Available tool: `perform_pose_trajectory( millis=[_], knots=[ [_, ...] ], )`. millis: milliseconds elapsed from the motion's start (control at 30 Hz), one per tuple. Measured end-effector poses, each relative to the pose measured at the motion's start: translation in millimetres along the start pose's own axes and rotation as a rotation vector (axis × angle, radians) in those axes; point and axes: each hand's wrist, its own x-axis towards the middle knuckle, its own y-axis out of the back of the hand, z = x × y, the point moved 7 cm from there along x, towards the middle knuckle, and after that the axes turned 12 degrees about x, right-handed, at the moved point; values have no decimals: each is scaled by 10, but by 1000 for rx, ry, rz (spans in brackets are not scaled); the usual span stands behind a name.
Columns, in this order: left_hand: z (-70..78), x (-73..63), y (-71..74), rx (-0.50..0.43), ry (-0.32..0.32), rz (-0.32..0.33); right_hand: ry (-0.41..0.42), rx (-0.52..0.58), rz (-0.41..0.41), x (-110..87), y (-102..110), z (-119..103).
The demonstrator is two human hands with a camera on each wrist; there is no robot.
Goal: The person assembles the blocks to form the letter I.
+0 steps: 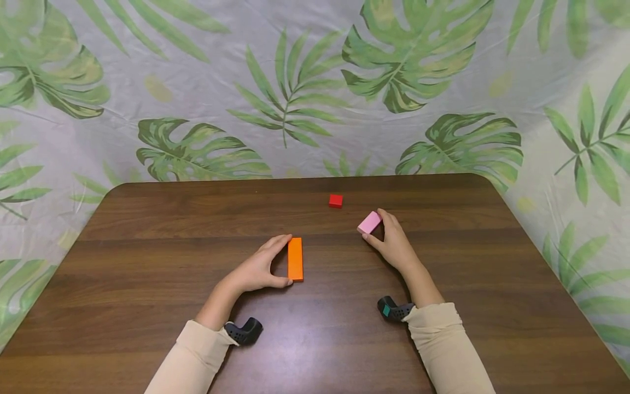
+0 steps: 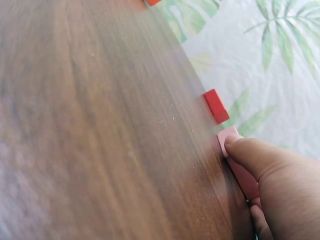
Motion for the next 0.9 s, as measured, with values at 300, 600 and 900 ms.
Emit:
perform_pose_trajectory(
  millis=[300,600,900],
  knots=[
    [17,-5,8,7,-21,0,1,6,-1,-12,1,-6],
    [0,-24,30,-18,9,14,-1,9,-3,-9,2,-7],
    [4,-7,33,-4,-5,32,-3,7,0,-3,4,-3]
  ],
)
